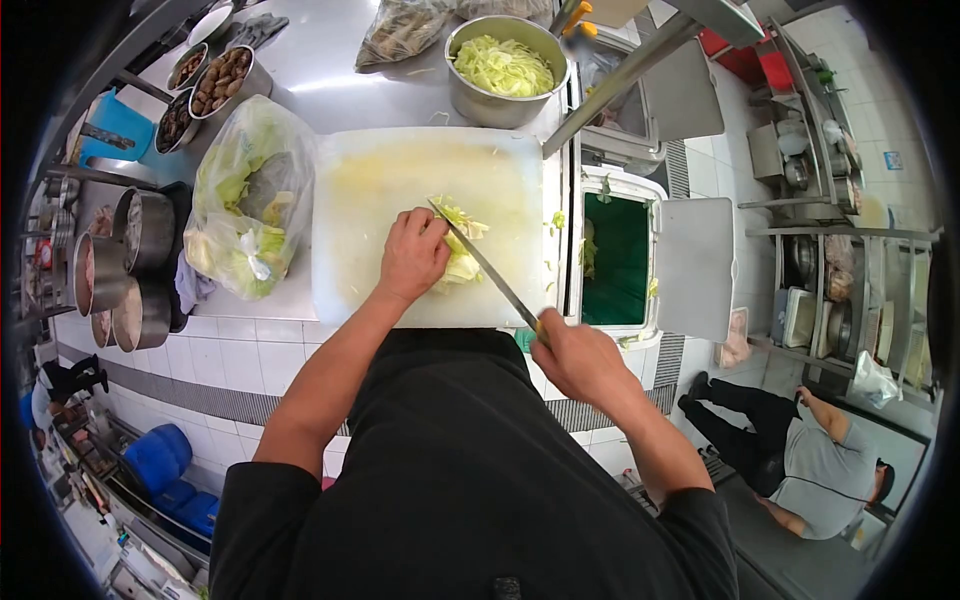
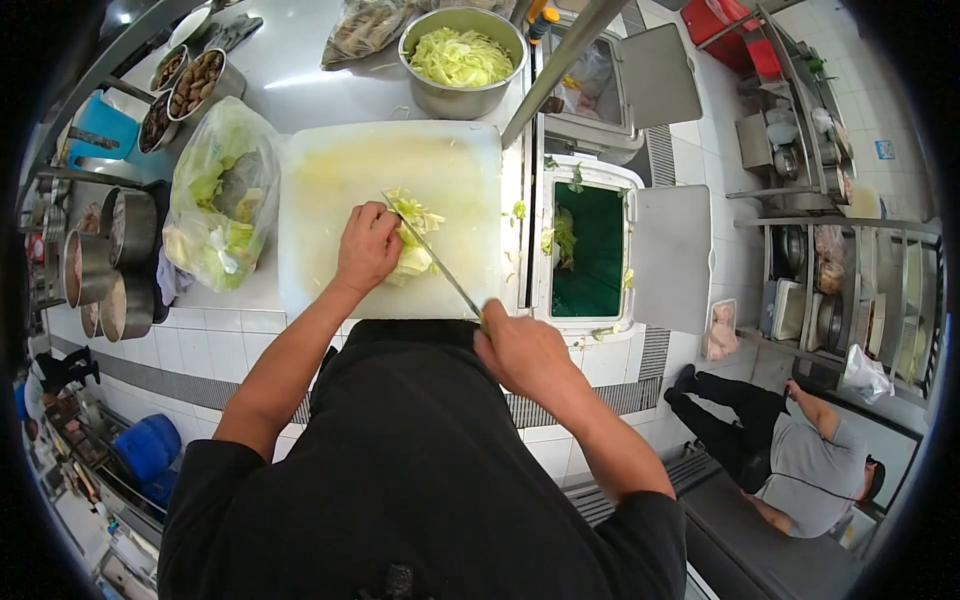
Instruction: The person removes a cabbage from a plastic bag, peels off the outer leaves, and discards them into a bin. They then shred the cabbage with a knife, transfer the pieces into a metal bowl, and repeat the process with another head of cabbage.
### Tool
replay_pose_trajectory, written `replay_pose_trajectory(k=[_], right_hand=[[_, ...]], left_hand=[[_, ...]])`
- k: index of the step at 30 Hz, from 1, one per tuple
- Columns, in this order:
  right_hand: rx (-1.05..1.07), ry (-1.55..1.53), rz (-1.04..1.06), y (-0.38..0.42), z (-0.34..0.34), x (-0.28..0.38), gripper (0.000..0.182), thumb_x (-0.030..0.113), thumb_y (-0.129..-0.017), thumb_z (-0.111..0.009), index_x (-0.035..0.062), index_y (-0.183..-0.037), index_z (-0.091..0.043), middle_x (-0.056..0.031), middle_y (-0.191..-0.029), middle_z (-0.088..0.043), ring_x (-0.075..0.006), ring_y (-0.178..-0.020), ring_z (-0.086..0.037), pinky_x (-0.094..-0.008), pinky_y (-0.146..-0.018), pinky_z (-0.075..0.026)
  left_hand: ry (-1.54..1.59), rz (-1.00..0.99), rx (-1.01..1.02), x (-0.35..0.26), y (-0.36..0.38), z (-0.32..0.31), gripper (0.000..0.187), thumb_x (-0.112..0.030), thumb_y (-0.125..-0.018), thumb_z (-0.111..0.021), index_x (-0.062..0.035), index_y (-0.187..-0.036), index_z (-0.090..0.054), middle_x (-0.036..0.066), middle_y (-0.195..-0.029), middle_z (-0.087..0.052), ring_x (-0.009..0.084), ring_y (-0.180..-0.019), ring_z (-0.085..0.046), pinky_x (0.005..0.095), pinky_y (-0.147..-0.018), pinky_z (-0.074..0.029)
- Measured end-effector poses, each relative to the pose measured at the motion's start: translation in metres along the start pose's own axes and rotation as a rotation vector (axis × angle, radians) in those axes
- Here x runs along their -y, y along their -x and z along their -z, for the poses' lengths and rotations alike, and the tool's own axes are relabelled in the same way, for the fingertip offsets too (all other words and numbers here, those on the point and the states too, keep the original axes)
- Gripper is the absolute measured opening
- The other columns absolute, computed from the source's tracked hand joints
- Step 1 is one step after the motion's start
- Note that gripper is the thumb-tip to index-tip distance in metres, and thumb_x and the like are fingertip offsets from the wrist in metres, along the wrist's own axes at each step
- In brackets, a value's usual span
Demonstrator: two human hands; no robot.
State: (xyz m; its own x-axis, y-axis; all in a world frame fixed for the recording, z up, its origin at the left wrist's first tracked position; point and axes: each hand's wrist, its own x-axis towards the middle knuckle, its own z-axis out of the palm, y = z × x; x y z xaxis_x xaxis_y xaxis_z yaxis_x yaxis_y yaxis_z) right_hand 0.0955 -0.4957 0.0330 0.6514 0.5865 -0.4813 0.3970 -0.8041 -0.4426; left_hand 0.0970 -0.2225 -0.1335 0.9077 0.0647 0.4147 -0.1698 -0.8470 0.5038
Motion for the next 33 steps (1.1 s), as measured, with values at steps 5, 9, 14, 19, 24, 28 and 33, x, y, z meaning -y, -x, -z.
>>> replay_pose_trajectory(k=[5,9,14,19,24,28,33], right_hand=[[-0.054,-0.001,0.004,-0.021,-0.038,-0.010,0.025,0.024,-0.100,-0.059,0.0016,-0.106,-0.049,-0.0239,-0.073,-0.069,-0.0471,-0.072,-0.070,-0.0587,-0.067,-0.054],[-0.179,-0.015,0.057,-0.091,-0.090,-0.023,0.024,0.023,-0.100,-0.058,0.0012,-0.106,-0.049,-0.0239,-0.073,-0.070,-0.0467,-0.071,-0.069,-0.0580,-0.067,-0.054],[-0.211,-0.038,0.102,-0.092,-0.051,-0.006,0.025,0.024,-0.100,-0.058,0.0005,-0.105,-0.050,-0.0242,-0.072,-0.069,-0.0476,-0.070,-0.069,-0.0586,-0.066,-0.054],[0.052,-0.017,-0.054,-0.012,0.001,0.009,0.028,0.029,-0.101,-0.058,0.0030,-0.110,-0.050,-0.0254,-0.073,-0.068,-0.0507,-0.073,-0.067,-0.0614,-0.071,-0.051],[-0.023,-0.022,-0.029,-0.040,-0.048,0.001,0.026,0.025,-0.100,-0.059,0.0013,-0.107,-0.050,-0.0268,-0.075,-0.069,-0.0482,-0.074,-0.070,-0.0598,-0.069,-0.054],[-0.184,-0.040,0.013,-0.101,-0.093,-0.006,0.024,0.023,-0.099,-0.058,0.0014,-0.106,-0.051,-0.0265,-0.076,-0.070,-0.0479,-0.074,-0.070,-0.0588,-0.070,-0.055],[-0.172,-0.047,-0.019,-0.106,-0.093,-0.007,0.024,0.023,-0.099,-0.056,0.0010,-0.107,-0.052,-0.0268,-0.077,-0.070,-0.0483,-0.074,-0.070,-0.0586,-0.071,-0.056]], left_hand=[[0.030,0.005,-0.017,0.001,0.000,-0.002,0.019,-0.002,-0.078,-0.066,-0.0077,-0.096,-0.064,0.012,-0.103,-0.058,0.0349,-0.097,-0.059,0.0451,-0.084,-0.052],[0.033,-0.005,-0.021,0.000,0.001,-0.004,0.019,-0.002,-0.078,-0.066,-0.0069,-0.096,-0.063,0.012,-0.103,-0.059,0.0352,-0.097,-0.059,0.0449,-0.084,-0.052],[0.020,0.003,-0.012,-0.002,0.000,0.001,0.017,-0.003,-0.078,-0.066,-0.0062,-0.095,-0.063,0.012,-0.101,-0.059,0.0351,-0.097,-0.059,0.0448,-0.084,-0.052],[0.012,0.005,-0.035,-0.003,-0.001,-0.001,0.015,-0.003,-0.078,-0.065,-0.0059,-0.093,-0.061,0.012,-0.099,-0.059,0.0350,-0.095,-0.058,0.0452,-0.084,-0.051],[0.019,0.024,-0.040,-0.001,0.000,-0.003,0.015,-0.003,-0.078,-0.065,-0.0059,-0.091,-0.060,0.013,-0.098,-0.058,0.0354,-0.094,-0.058,0.0448,-0.083,-0.051],[0.026,0.043,-0.062,-0.002,0.000,-0.003,0.016,0.000,-0.078,-0.064,-0.0051,-0.092,-0.059,0.015,-0.098,-0.058,0.0374,-0.095,-0.057,0.0463,-0.084,-0.049],[-0.102,-0.060,-0.178,-0.003,0.003,0.018,0.016,-0.005,-0.080,-0.064,-0.0067,-0.096,-0.064,0.011,-0.103,-0.061,0.0335,-0.103,-0.058,0.0448,-0.091,-0.047]])
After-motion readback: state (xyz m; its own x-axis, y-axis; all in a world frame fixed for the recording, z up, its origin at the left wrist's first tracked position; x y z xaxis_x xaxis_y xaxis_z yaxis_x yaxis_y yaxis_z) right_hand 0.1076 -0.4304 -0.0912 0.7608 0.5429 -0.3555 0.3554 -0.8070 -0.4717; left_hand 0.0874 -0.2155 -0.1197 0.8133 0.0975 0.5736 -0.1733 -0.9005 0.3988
